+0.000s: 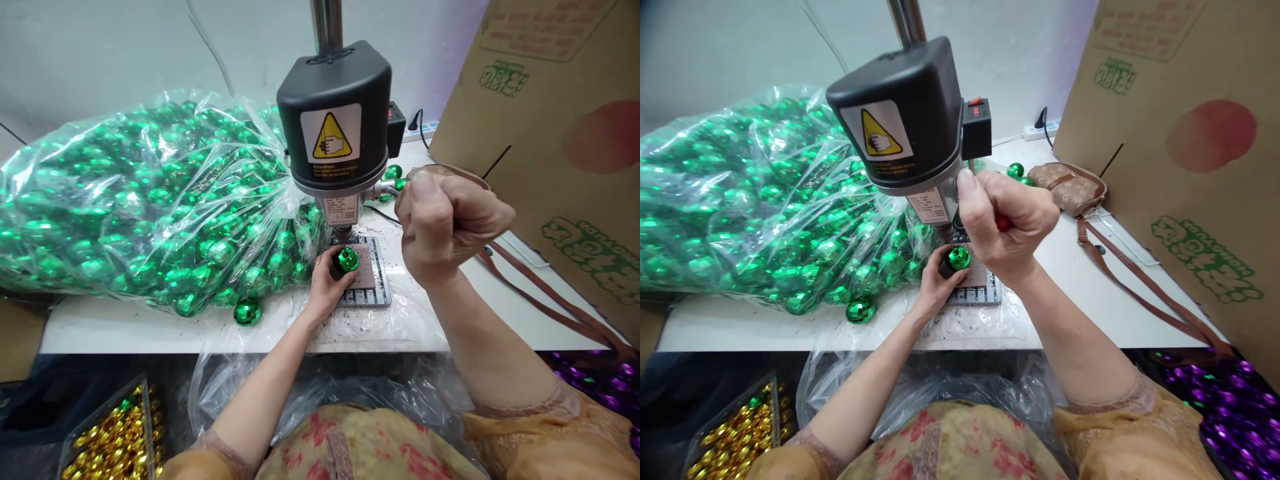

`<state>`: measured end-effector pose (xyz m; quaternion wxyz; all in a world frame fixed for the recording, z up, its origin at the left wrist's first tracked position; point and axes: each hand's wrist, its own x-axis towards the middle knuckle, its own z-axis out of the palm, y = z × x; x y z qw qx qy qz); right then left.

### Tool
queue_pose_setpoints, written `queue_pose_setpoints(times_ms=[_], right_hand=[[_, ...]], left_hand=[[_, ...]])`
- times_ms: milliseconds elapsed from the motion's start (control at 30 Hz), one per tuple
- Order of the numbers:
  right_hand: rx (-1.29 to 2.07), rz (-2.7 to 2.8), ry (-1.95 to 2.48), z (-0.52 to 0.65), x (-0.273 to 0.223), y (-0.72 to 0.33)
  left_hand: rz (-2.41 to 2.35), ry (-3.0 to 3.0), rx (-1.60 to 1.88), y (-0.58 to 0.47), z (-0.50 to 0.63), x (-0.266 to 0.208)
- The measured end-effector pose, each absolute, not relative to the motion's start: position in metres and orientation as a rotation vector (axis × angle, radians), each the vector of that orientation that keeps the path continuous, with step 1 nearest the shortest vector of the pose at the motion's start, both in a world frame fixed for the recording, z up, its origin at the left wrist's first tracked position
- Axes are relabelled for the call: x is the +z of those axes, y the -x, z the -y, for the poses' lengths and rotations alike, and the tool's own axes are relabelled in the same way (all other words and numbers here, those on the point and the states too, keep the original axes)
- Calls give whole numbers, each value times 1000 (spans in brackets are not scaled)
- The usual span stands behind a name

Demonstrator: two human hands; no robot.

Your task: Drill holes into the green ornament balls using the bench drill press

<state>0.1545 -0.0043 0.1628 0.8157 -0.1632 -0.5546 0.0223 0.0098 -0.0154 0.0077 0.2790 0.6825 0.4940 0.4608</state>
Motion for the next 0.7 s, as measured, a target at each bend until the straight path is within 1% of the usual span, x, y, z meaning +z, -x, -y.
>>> queue_pose_setpoints(times_ms=[333, 700], right_hand=[[31, 1148, 415, 7, 155, -153], [-35, 1170, 273, -2, 141, -156]], left_hand=[[-1299, -1811, 1242, -10, 16, 8], [-1306, -1839, 1253, -10, 15, 7]])
